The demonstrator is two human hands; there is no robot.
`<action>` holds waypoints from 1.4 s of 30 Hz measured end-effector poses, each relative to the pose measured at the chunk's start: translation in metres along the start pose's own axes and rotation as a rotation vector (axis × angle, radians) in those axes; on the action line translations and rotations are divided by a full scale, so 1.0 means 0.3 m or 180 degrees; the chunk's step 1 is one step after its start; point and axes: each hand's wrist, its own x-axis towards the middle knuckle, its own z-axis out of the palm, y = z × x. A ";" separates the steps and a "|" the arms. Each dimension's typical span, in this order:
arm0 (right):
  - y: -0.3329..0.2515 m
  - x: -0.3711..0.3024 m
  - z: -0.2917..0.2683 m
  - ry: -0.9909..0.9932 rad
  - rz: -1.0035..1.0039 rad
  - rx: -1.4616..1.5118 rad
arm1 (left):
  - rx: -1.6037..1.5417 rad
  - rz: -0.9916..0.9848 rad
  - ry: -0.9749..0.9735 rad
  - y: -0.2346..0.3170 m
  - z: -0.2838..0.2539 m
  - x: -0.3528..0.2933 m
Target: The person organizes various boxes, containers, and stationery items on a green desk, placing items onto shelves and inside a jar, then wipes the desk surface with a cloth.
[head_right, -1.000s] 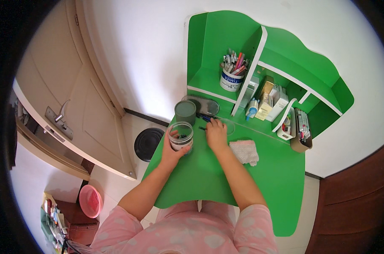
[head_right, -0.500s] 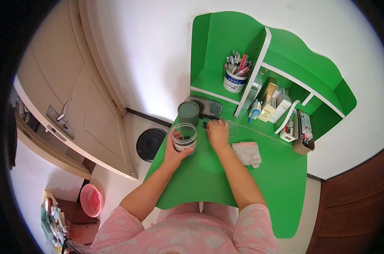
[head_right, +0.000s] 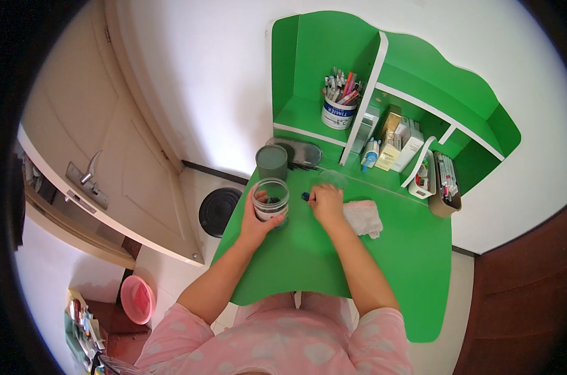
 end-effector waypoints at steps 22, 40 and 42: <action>-0.083 -0.015 -0.167 0.0492 0.0227 0.1419 | 0.0501 0.0320 -0.0425 0.021 0.004 -0.012; -0.226 -0.022 -0.171 0.0018 -0.1035 0.1185 | 0.0450 0.0408 -0.0459 -0.010 0.003 -0.007; -0.227 -0.024 -0.184 -0.0008 -0.1082 0.1119 | 0.0414 0.0425 -0.0462 -0.011 0.004 -0.009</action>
